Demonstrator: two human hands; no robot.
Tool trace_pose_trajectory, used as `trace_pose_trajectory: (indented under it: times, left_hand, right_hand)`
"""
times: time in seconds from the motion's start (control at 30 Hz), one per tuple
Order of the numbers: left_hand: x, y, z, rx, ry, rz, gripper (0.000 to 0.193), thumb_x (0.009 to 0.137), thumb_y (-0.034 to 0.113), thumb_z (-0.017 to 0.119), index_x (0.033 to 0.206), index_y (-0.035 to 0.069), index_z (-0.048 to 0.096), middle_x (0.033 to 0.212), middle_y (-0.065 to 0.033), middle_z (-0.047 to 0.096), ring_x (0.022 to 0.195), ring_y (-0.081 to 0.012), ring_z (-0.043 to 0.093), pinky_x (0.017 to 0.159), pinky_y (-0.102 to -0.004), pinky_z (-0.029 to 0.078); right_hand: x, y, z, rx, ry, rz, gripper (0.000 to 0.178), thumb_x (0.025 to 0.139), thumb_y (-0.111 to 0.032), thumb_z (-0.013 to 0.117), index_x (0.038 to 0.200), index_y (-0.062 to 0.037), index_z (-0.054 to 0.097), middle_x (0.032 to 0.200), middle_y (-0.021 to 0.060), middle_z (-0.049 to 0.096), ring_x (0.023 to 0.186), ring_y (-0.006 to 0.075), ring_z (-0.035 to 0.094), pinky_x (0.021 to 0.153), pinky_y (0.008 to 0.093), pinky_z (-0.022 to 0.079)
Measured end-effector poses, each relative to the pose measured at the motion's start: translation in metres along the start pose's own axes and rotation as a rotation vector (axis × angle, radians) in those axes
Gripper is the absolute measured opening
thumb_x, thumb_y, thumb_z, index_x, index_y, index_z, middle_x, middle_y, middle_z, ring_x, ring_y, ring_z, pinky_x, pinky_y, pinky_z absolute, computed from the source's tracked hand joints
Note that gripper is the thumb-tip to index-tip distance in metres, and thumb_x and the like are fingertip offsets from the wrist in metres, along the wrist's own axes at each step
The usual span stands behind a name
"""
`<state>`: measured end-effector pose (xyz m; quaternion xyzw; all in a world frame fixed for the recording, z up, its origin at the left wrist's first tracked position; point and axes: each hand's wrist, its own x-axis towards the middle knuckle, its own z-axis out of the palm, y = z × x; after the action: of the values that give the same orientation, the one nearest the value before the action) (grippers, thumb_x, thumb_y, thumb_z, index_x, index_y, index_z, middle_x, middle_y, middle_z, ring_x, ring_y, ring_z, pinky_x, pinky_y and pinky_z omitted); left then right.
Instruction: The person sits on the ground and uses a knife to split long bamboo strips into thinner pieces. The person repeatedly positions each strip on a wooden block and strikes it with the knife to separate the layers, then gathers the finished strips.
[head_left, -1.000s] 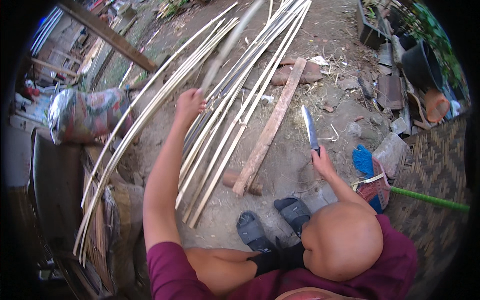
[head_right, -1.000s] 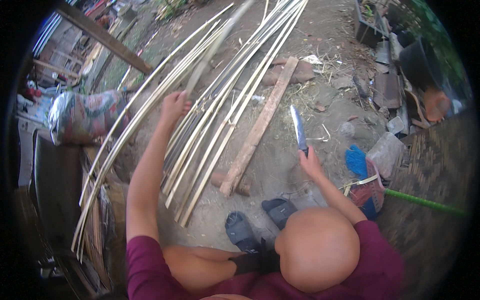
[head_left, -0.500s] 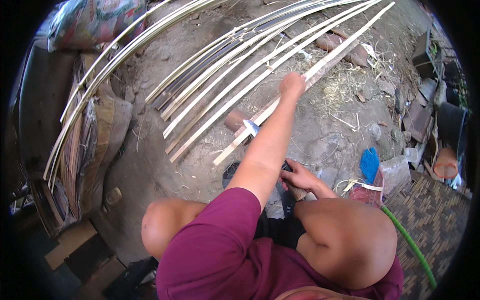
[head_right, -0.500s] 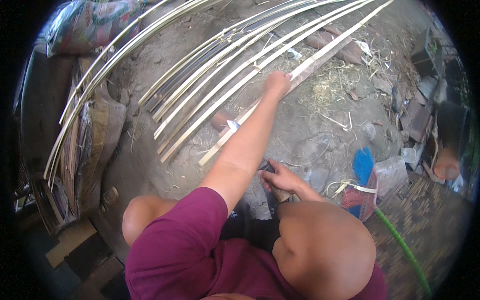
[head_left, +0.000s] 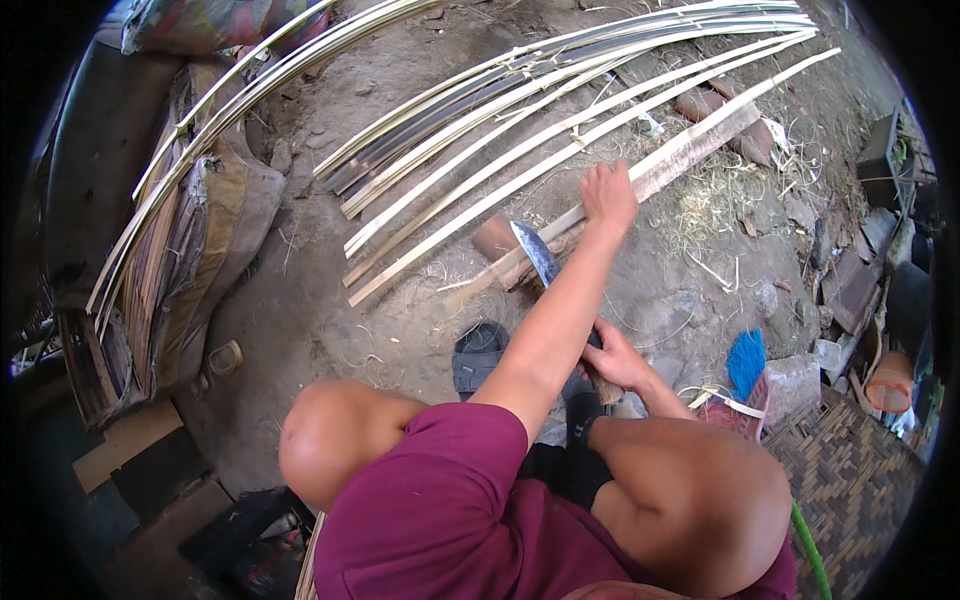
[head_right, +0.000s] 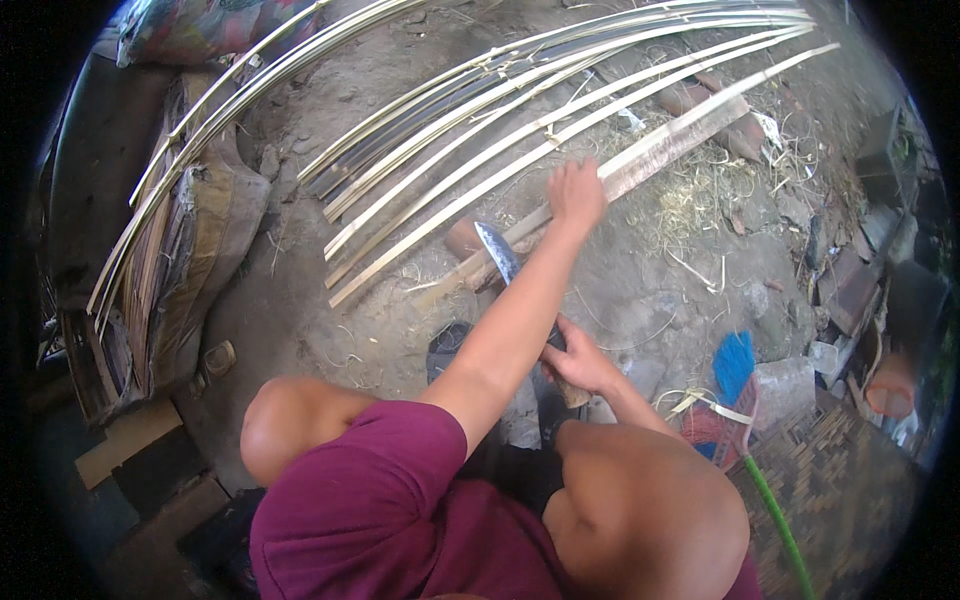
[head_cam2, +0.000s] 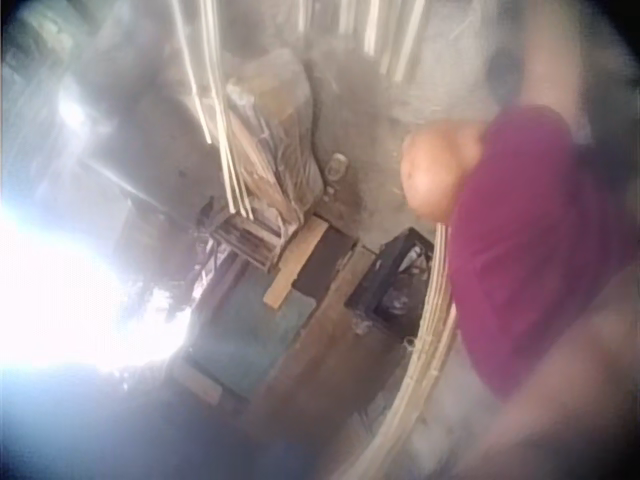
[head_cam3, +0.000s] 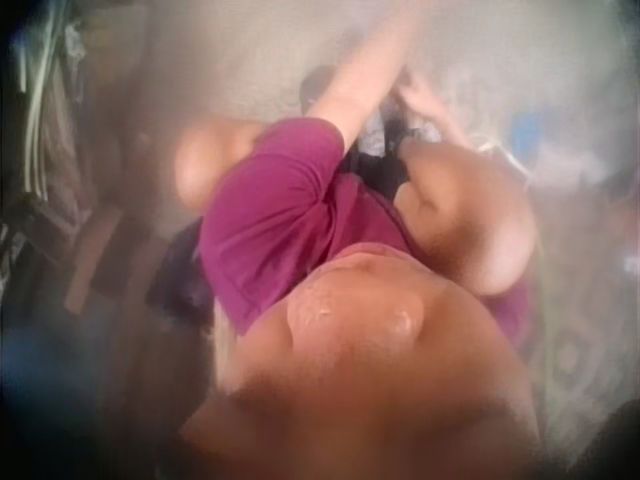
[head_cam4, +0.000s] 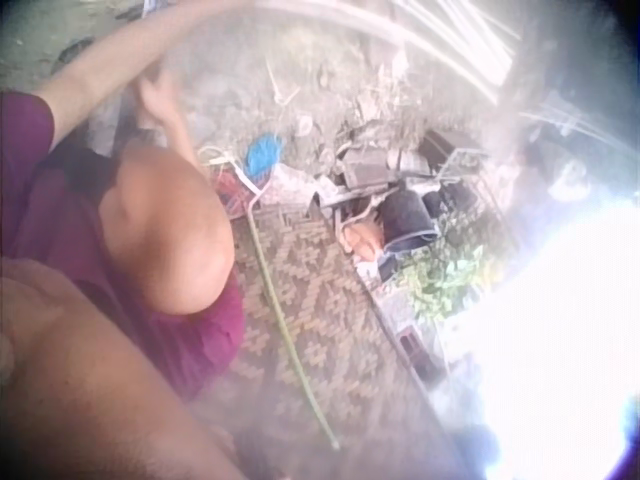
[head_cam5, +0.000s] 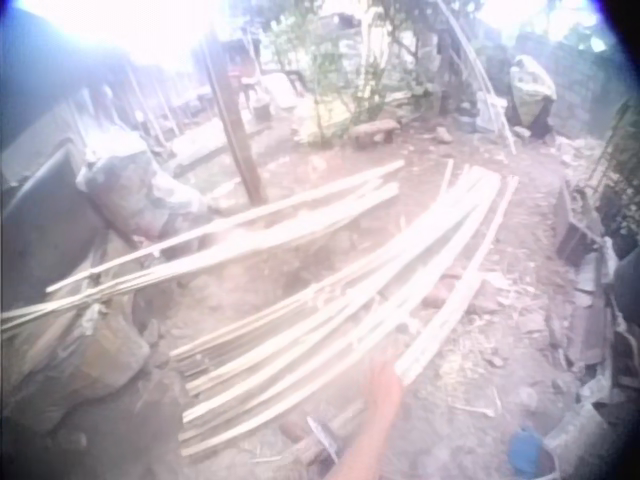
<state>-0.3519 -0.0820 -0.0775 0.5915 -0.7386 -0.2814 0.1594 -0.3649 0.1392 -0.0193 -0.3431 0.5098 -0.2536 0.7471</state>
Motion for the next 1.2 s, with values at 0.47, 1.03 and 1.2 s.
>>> trace_pose_trajectory:
  times: [0.47,1.03,1.2]
  left_hand:
    - [0.025,0.005,0.028,-0.154,-0.065,0.097,0.025,0.097,0.026,0.054,0.107,0.003,0.061,0.098,-0.0231,0.068,0.09,-0.0437,0.067,0.081,-0.0534,0.053]
    - [0.015,0.012,0.035,-0.098,-0.115,0.133,0.028,0.1,0.029,0.05,0.109,0.004,0.058,0.102,-0.0208,0.067,0.095,-0.0419,0.067,0.084,-0.0518,0.053]
    - [0.009,0.003,0.032,-0.084,-0.101,0.107,0.028,0.1,0.03,0.049,0.11,0.005,0.058,0.103,-0.0194,0.067,0.095,-0.0409,0.067,0.085,-0.0508,0.053]
  right_hand:
    - [0.021,0.024,0.013,-0.141,0.121,-0.024,0.036,0.096,-0.019,0.059,0.124,0.0023,0.049,0.076,0.0081,0.064,0.058,0.0123,0.06,0.049,0.0278,0.051]
    - [0.027,0.016,-0.014,-0.265,0.134,0.154,0.036,0.092,-0.019,0.061,0.119,0.0049,0.059,0.083,0.0128,0.068,0.06,0.0169,0.063,0.055,0.0346,0.052]
    - [0.007,-0.018,0.045,-0.56,-0.324,-0.015,0.042,0.09,-0.02,0.063,0.124,0.0041,0.056,0.084,0.0129,0.068,0.064,0.0187,0.064,0.058,0.0363,0.054]
